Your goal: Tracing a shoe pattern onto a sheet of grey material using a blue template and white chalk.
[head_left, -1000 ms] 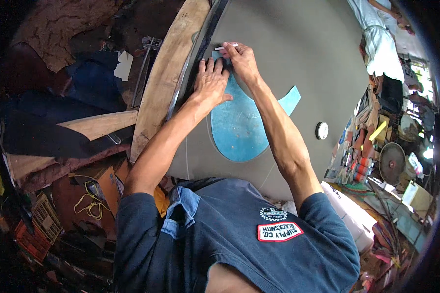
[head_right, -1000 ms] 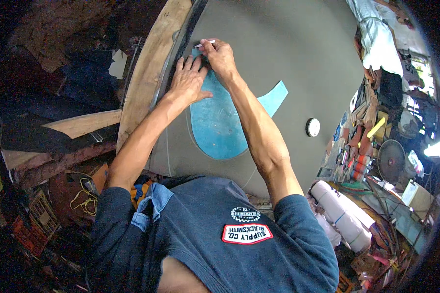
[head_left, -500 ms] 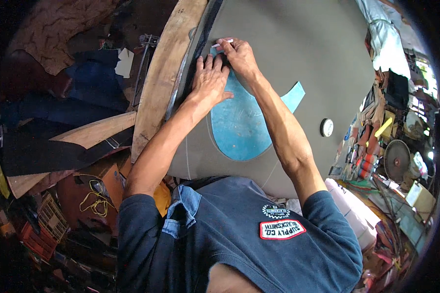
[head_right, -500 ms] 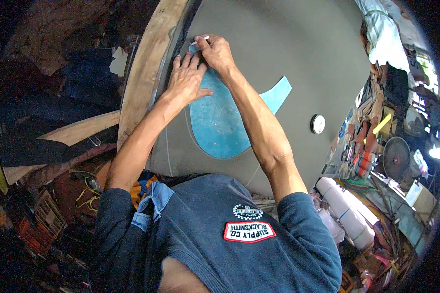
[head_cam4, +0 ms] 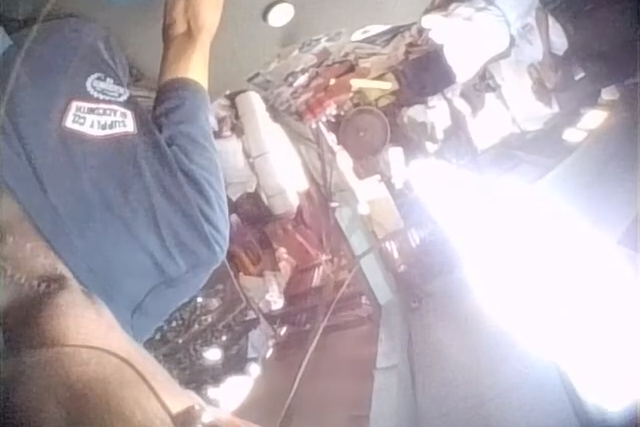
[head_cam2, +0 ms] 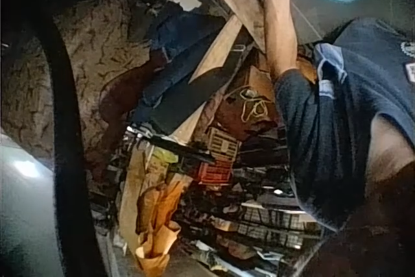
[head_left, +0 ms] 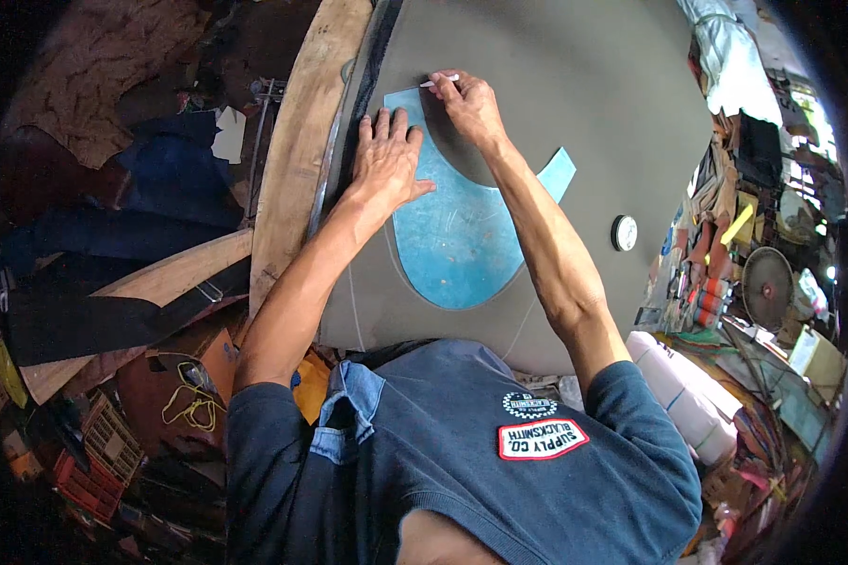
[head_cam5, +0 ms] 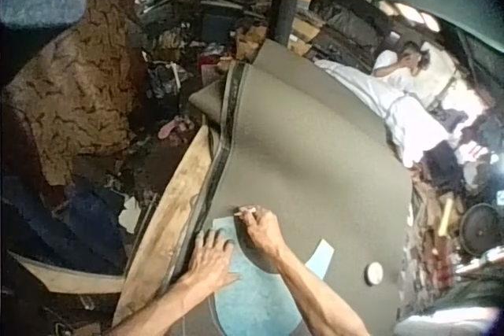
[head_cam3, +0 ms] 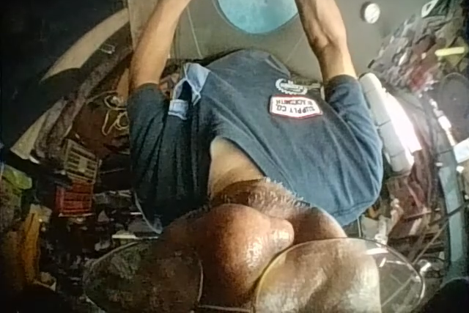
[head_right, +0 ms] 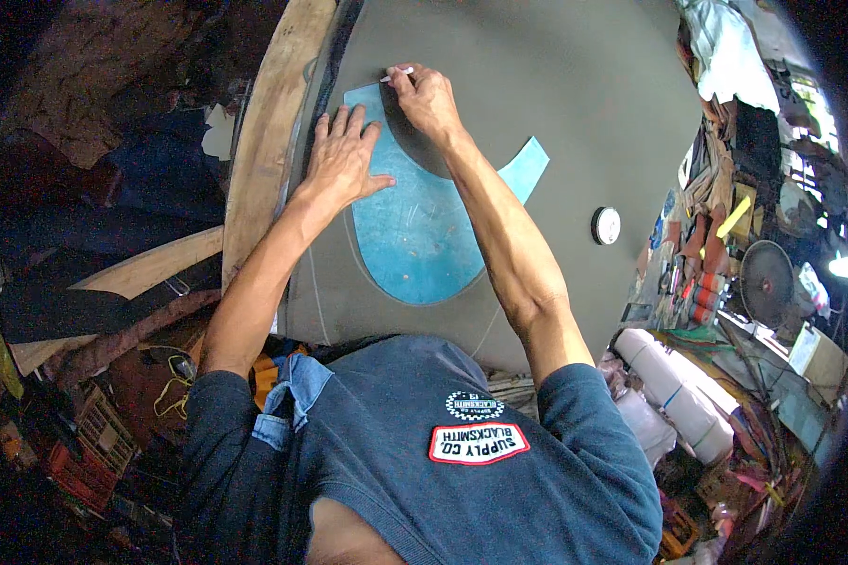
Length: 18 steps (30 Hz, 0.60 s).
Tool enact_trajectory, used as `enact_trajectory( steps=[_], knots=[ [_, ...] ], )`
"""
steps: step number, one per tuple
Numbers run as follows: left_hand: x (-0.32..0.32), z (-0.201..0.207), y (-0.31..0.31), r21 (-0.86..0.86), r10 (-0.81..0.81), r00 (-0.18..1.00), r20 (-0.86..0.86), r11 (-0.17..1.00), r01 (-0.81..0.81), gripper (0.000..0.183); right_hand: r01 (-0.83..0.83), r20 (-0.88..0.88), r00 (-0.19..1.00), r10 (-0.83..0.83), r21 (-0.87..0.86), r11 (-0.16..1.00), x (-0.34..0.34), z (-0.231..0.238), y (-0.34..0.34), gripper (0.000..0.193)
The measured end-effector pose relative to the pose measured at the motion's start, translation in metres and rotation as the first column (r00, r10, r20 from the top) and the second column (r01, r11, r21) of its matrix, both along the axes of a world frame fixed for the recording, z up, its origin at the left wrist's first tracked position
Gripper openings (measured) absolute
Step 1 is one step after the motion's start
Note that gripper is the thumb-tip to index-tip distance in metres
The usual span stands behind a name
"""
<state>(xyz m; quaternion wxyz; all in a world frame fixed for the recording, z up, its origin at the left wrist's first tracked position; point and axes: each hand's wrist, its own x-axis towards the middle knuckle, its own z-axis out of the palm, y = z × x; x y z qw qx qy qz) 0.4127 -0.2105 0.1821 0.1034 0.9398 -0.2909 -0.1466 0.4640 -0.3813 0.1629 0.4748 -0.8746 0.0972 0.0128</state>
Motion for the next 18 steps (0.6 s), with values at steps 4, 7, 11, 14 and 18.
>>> enact_trajectory(
  steps=[4, 7, 11, 14, 18],
  knots=[
    [0.001, 0.003, -0.004, 0.018, -0.01, 1.0, -0.016, 1.0, 0.01, 0.092, -0.054, 0.053, 0.997, 0.06, -0.106, 0.993, -0.001, 0.001, -0.001, 0.033],
    [0.0, 0.0, -0.003, 0.003, 0.001, 1.0, -0.009, 1.0, -0.001, 0.092, -0.115, 0.017, 0.993, 0.12, -0.189, 0.975, -0.009, 0.009, 0.002, 0.032],
    [-0.001, 0.001, -0.004, 0.007, 0.001, 1.0, -0.005, 1.0, -0.001, 0.092, -0.183, 0.032, 0.981, 0.189, -0.148, 0.972, -0.04, 0.011, -0.005, 0.032],
    [-0.001, 0.0, -0.004, 0.017, -0.008, 1.0, 0.001, 1.0, 0.008, 0.092, -0.257, -0.035, 0.966, 0.255, -0.174, 0.951, -0.075, 0.02, -0.015, 0.03],
    [-0.002, 0.0, -0.005, 0.005, 0.0, 0.998, 0.06, 1.0, 0.0, 0.091, -0.262, -0.039, 0.965, 0.259, -0.161, 0.951, -0.114, 0.02, -0.043, 0.029]
  ],
)
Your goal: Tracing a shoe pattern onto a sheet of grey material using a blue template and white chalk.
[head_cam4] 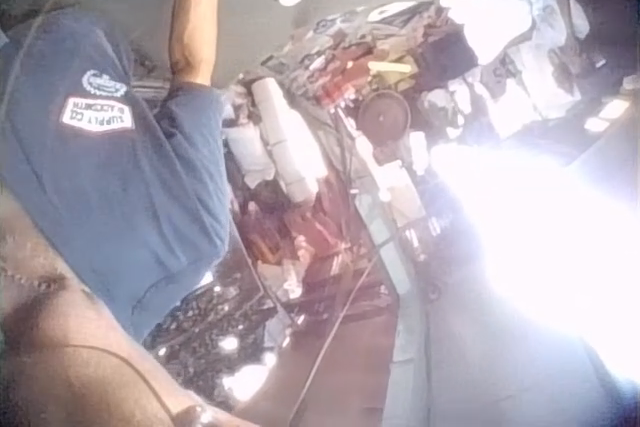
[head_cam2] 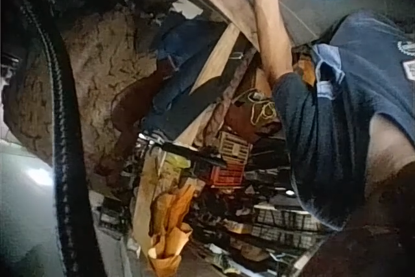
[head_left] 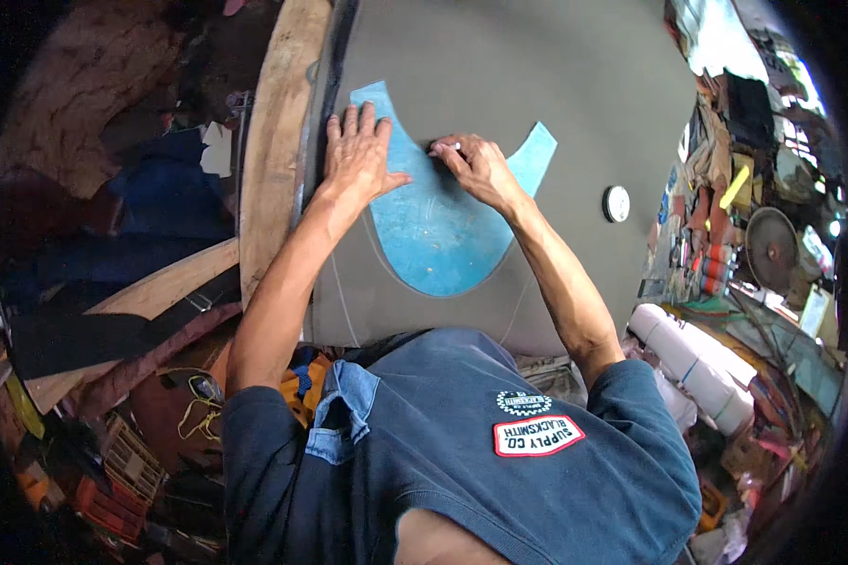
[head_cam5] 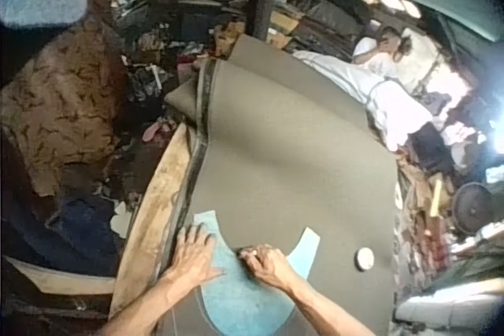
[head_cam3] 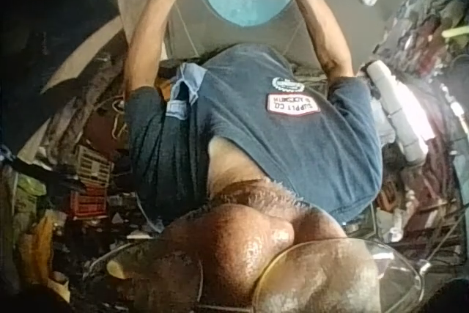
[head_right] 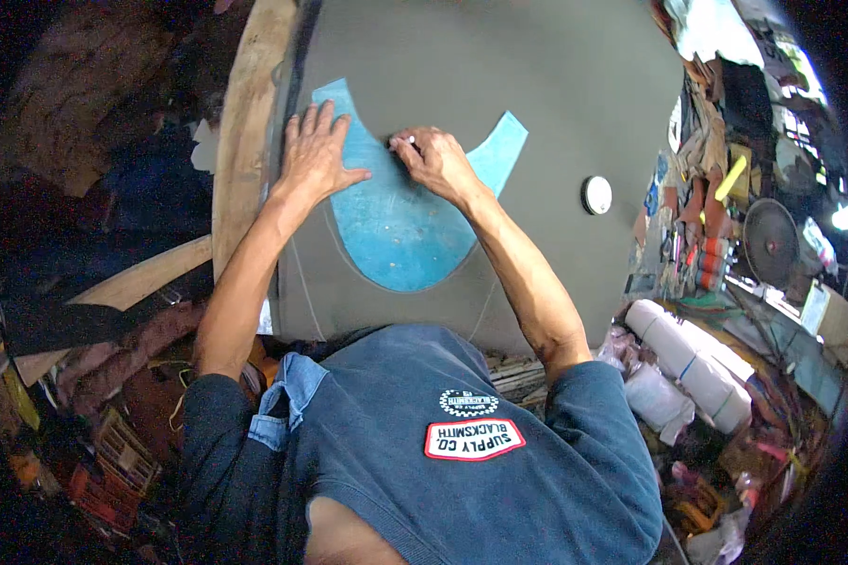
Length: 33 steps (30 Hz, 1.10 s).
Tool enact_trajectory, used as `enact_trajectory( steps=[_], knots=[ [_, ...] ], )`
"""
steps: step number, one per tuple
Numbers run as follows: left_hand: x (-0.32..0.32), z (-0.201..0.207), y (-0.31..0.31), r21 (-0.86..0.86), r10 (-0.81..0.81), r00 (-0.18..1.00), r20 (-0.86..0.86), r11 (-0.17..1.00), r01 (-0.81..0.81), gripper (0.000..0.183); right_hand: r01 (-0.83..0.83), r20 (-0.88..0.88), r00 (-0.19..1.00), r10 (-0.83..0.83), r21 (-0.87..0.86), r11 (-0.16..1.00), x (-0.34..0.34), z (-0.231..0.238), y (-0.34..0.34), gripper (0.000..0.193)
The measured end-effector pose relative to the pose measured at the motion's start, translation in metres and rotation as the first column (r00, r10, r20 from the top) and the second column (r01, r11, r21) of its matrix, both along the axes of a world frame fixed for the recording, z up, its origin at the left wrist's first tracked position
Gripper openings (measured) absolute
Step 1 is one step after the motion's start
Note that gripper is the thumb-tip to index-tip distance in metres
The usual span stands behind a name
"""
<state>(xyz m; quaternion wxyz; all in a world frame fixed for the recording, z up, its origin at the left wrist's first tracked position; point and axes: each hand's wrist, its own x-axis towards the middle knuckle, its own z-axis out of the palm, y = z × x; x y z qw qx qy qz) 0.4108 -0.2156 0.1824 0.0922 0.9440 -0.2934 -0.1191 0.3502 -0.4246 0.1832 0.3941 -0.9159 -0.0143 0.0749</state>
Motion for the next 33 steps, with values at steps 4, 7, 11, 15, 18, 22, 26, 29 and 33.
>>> enact_trajectory(
  steps=[4, 7, 11, 15, 18, 22, 26, 29, 33],
  knots=[
    [0.0, -0.006, 0.005, -0.019, -0.011, 0.999, 0.036, 1.0, 0.012, 0.091, 0.069, -0.141, 0.987, -0.073, -0.034, 0.997, -0.016, 0.025, -0.024, 0.028],
    [0.001, -0.004, 0.003, -0.015, -0.022, 0.999, 0.025, 1.0, 0.022, 0.093, 0.108, -0.21, 0.971, -0.113, -0.035, 0.994, -0.017, 0.024, -0.053, 0.028],
    [0.002, -0.001, 0.002, 0.026, -0.03, 0.999, -0.013, 0.999, 0.03, 0.095, 0.089, -0.306, 0.942, -0.138, -0.17, 0.981, -0.008, 0.032, -0.083, 0.03],
    [0.002, 0.0, 0.0, 0.054, -0.015, 0.999, -0.051, 0.998, 0.018, 0.095, 0.113, -0.232, 0.958, -0.166, -0.227, 0.967, 0.004, 0.024, -0.115, 0.03],
    [0.003, -0.004, 0.002, 0.057, -0.008, 0.999, -0.047, 0.998, 0.01, 0.098, 0.13, -0.168, 0.97, -0.178, -0.263, 0.956, 0.017, 0.011, -0.138, 0.028],
    [0.002, 0.001, -0.001, 0.052, -0.018, 0.998, -0.053, 0.998, 0.021, 0.096, 0.194, -0.043, 0.975, -0.219, -0.322, 0.927, 0.028, 0.004, -0.155, 0.028],
    [0.002, 0.004, -0.001, 0.079, -0.014, 0.998, -0.068, 0.997, 0.019, 0.096, 0.441, 0.03, 0.895, -0.444, -0.198, 0.875, 0.025, 0.011, -0.159, 0.03],
    [0.002, 0.001, 0.0, 0.085, -0.027, 0.998, -0.054, 0.996, 0.031, 0.097, 0.572, 0.009, 0.819, -0.573, -0.065, 0.817, 0.012, 0.015, -0.158, 0.031],
    [0.003, -0.002, 0.0, 0.077, -0.032, 0.999, -0.034, 0.996, 0.035, 0.095, 0.543, -0.056, 0.837, -0.544, -0.036, 0.839, 0.004, 0.012, -0.156, 0.031]
  ],
)
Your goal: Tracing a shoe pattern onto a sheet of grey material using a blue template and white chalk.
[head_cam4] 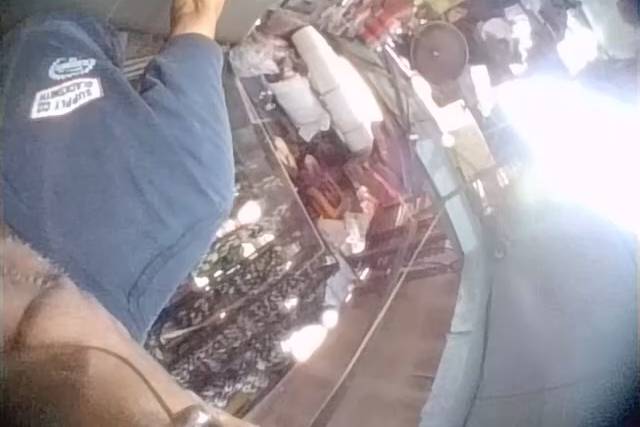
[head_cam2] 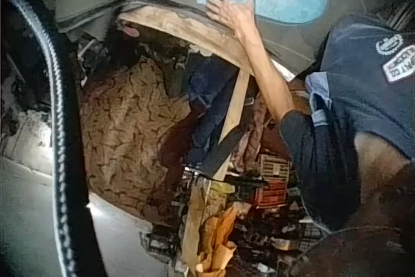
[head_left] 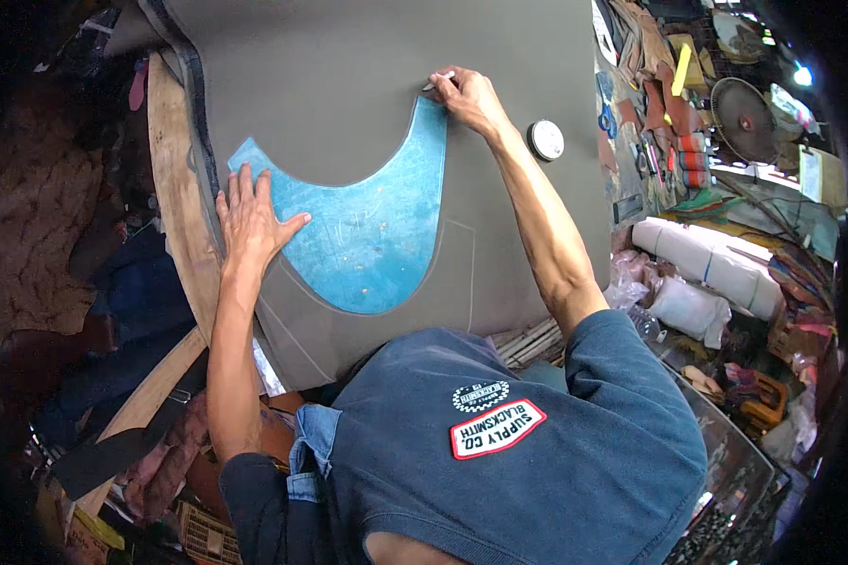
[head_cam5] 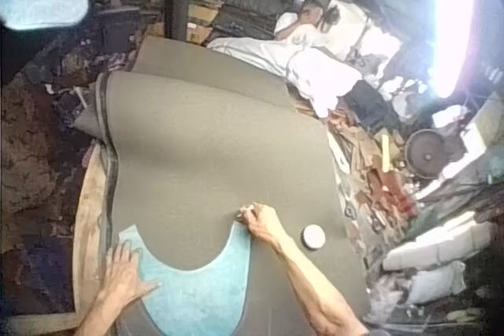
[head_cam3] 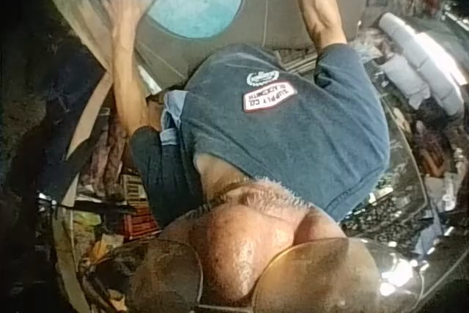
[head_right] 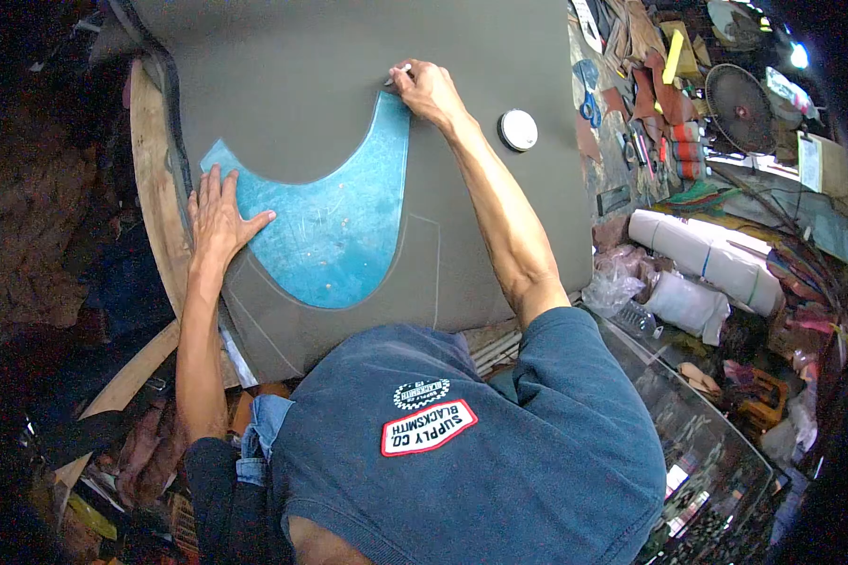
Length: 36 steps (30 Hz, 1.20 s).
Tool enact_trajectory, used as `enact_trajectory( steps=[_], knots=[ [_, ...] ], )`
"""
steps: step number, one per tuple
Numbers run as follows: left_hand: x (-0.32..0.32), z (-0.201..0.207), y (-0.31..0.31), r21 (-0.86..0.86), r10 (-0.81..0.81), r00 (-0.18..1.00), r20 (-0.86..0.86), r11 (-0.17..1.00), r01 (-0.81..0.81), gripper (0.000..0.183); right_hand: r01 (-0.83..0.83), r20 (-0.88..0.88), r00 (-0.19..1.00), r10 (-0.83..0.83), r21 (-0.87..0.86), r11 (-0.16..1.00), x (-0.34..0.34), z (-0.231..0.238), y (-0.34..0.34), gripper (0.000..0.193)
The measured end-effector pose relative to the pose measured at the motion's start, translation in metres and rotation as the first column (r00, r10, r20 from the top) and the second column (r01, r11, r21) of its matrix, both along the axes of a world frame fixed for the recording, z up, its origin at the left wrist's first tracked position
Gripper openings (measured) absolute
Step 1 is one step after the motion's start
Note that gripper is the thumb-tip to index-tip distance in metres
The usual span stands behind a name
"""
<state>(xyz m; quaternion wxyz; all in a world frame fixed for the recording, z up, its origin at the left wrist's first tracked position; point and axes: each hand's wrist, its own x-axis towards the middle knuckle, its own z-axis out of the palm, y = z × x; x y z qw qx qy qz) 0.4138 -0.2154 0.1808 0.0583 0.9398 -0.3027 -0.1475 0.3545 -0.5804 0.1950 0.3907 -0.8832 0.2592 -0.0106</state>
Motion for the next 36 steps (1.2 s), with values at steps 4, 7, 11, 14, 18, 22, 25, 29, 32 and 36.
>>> enact_trajectory(
  steps=[4, 7, 11, 14, 18, 22, 25, 29, 32, 36],
  knots=[
    [0.001, 0.001, -0.003, 0.007, -0.006, 1.0, 0.003, 1.0, 0.006, 0.095, -0.085, -0.011, 0.996, 0.084, -0.066, 0.994, 0.003, -0.01, 0.0, 0.032],
    [0.001, 0.001, -0.003, 0.005, -0.009, 1.0, 0.006, 1.0, 0.009, 0.095, -0.138, 0.008, 0.99, 0.14, -0.142, 0.98, 0.001, -0.019, 0.0, 0.032],
    [0.001, 0.0, -0.001, -0.007, -0.012, 1.0, 0.016, 1.0, 0.012, 0.095, -0.176, 0.017, 0.983, 0.181, -0.165, 0.971, -0.01, -0.014, -0.003, 0.032],
    [0.001, 0.0, -0.002, 0.005, -0.007, 1.0, 0.014, 1.0, 0.007, 0.095, -0.156, -0.007, 0.987, 0.158, -0.2, 0.967, -0.029, -0.008, -0.008, 0.032],
    [0.002, 0.002, -0.002, 0.0, -0.025, 1.0, 0.011, 1.0, 0.025, 0.096, -0.1, -0.06, 0.994, 0.09, -0.19, 0.977, -0.048, 0.004, -0.007, 0.032],
    [0.003, 0.002, -0.003, 0.019, -0.03, 1.0, 0.008, 0.999, 0.03, 0.097, 0.047, 0.115, 0.993, -0.037, -0.089, 0.995, -0.057, -0.001, -0.002, 0.03],
    [0.002, 0.004, -0.004, 0.033, -0.03, 1.0, 0.003, 0.999, 0.03, 0.097, 0.041, 0.119, 0.993, -0.025, -0.133, 0.99, -0.058, -0.005, 0.003, 0.03],
    [0.002, 0.002, -0.004, 0.036, -0.032, 0.999, 0.008, 0.999, 0.031, 0.097, -0.038, 0.081, 0.995, 0.061, -0.257, 0.966, -0.056, -0.007, 0.008, 0.028],
    [0.003, 0.003, -0.005, 0.037, -0.033, 0.999, 0.018, 0.999, 0.032, 0.096, -0.097, 0.06, 0.991, 0.122, -0.317, 0.944, -0.064, -0.008, 0.016, 0.026],
    [0.002, 0.002, -0.004, 0.022, -0.04, 0.999, 0.012, 0.999, 0.04, 0.095, -0.187, -0.035, 0.982, 0.186, -0.31, 0.932, -0.091, 0.006, 0.039, 0.025]
  ],
)
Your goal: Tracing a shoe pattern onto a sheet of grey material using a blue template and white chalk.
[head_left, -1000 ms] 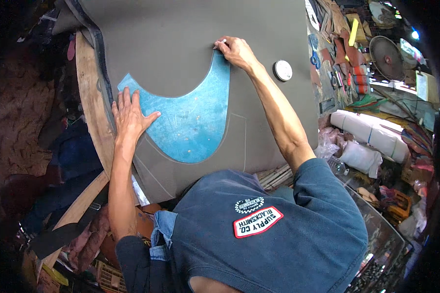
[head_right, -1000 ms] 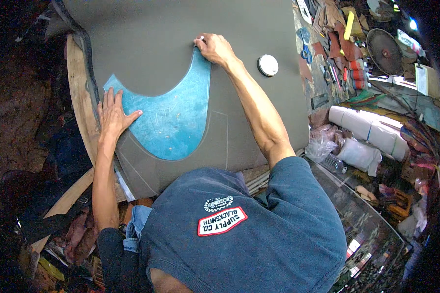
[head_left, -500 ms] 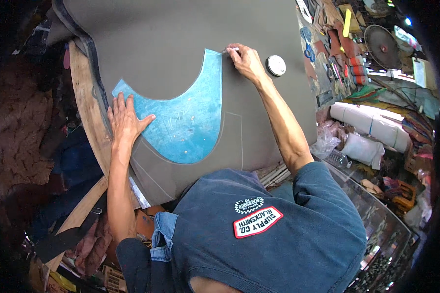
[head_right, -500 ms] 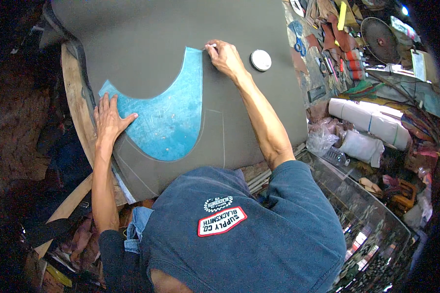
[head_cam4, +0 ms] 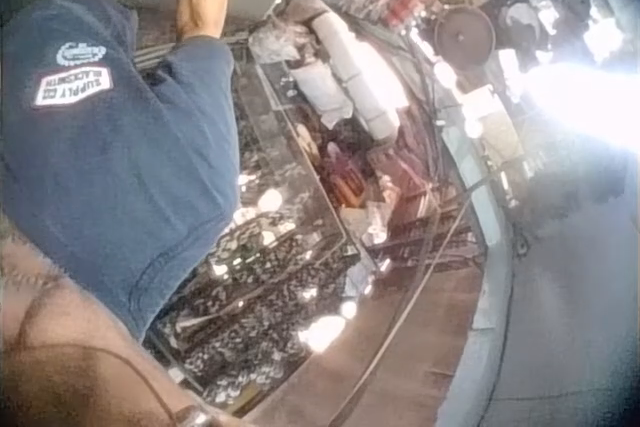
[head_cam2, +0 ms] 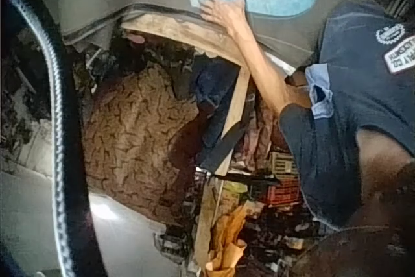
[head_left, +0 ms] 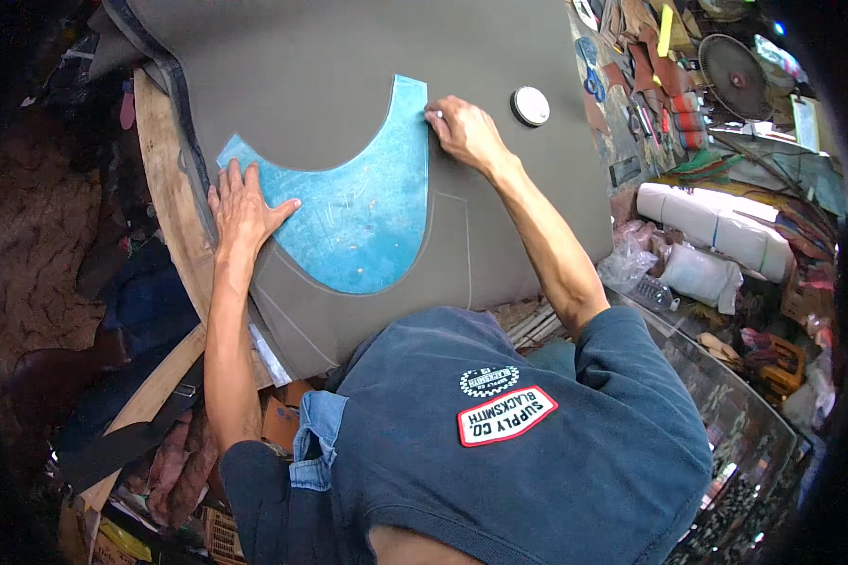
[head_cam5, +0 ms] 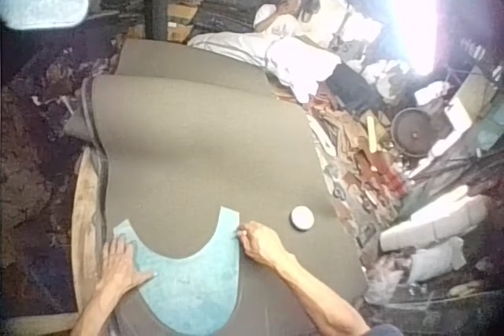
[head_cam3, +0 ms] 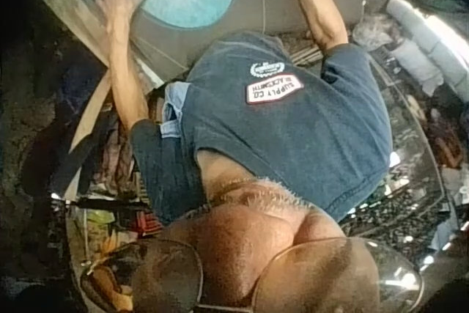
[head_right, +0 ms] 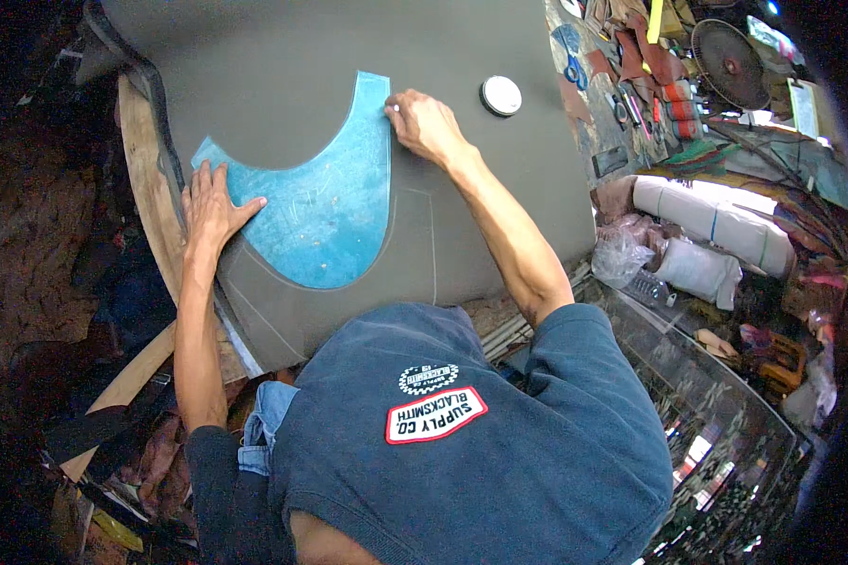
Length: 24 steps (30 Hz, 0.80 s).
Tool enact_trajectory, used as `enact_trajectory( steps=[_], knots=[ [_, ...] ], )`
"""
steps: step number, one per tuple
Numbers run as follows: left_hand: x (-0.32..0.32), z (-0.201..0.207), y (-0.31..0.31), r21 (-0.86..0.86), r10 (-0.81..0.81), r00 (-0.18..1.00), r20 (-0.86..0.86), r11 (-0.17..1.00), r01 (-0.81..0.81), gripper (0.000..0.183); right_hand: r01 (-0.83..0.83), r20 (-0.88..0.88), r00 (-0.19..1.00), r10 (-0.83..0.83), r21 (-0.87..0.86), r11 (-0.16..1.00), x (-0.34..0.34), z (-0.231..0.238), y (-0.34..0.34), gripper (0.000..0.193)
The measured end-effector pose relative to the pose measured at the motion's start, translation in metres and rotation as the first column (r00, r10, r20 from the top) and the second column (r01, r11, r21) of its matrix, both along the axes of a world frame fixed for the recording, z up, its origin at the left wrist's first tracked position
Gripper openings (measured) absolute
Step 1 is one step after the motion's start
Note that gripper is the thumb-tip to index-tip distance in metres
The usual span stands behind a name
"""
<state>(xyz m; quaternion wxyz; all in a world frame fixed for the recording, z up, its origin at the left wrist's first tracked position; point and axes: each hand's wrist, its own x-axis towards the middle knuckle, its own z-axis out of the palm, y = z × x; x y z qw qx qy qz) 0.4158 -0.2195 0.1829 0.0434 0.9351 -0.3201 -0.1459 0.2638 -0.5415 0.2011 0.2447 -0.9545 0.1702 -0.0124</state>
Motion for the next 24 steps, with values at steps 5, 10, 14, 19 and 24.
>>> enact_trajectory(
  steps=[5, 10, 14, 19, 24],
  knots=[
    [0.001, -0.003, 0.001, -0.024, -0.012, 1.0, 0.017, 1.0, 0.013, 0.095, -0.042, -0.023, 0.999, 0.042, 0.002, 0.999, -0.056, 0.008, 0.049, 0.021],
    [0.005, -0.003, -0.001, -0.009, -0.029, 0.999, 0.041, 1.0, 0.029, 0.094, -0.072, -0.118, 0.99, 0.078, 0.056, 0.996, -0.113, 0.027, 0.114, 0.02],
    [0.005, 0.002, 0.004, 0.064, -0.023, 0.997, 0.078, 0.998, 0.018, 0.093, -0.169, -0.073, 0.977, 0.201, 0.314, 0.934, -0.131, 0.045, 0.164, 0.024],
    [-0.009, 0.002, -0.036, 0.314, -0.232, 0.969, 0.082, 0.929, 0.195, 0.027, -0.363, 0.092, 0.93, 0.355, 0.376, 0.853, -0.087, 0.038, 0.199, 0.024],
    [-0.002, 0.028, -0.105, 0.6, -0.312, 0.927, -0.21, 0.707, 0.374, 0.028, -0.581, 0.178, 0.811, 0.557, 0.133, 0.803, 0.013, -0.052, 0.224, 0.033]
  ],
)
